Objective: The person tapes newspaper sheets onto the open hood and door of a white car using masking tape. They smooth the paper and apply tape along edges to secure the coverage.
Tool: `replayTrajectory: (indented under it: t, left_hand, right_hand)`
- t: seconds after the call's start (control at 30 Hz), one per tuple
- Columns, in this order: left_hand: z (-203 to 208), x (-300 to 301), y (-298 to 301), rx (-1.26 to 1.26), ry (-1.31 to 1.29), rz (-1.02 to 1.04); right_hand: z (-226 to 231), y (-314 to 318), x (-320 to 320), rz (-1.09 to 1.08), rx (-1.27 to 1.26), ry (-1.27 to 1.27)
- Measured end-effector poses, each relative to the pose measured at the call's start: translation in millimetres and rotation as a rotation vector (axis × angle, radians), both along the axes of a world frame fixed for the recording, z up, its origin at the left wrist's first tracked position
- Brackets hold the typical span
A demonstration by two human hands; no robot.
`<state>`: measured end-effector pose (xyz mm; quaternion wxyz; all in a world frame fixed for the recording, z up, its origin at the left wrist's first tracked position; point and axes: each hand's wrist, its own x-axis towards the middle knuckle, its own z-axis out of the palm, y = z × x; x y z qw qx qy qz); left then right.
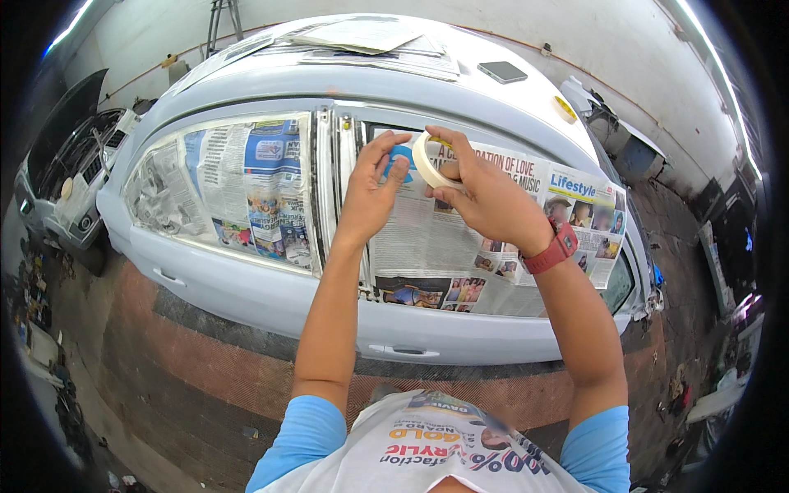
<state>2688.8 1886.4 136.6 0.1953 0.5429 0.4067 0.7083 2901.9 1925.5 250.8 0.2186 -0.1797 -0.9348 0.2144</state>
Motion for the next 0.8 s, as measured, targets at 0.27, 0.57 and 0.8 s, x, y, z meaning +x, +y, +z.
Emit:
replayTrajectory:
  t: [0.27, 0.57, 0.8]
  left_hand:
    - [-0.6, 1.1, 0.3, 0.002, -0.027, 0.003]
    - [-10.2, -7.5, 11.7, -0.085, -0.074, -0.047]
    - [13.5, 12.0, 9.7, -0.192, -0.123, 0.341]
  right_hand:
    - [-15.5, 1.8, -8.3, -0.011, 0.114, -0.023]
    - [-18.0, -24.7, -0.9, 0.158, 0.235, 0.086]
    - [24.1, 37.0, 77.1, -0.468, 0.597, -0.429]
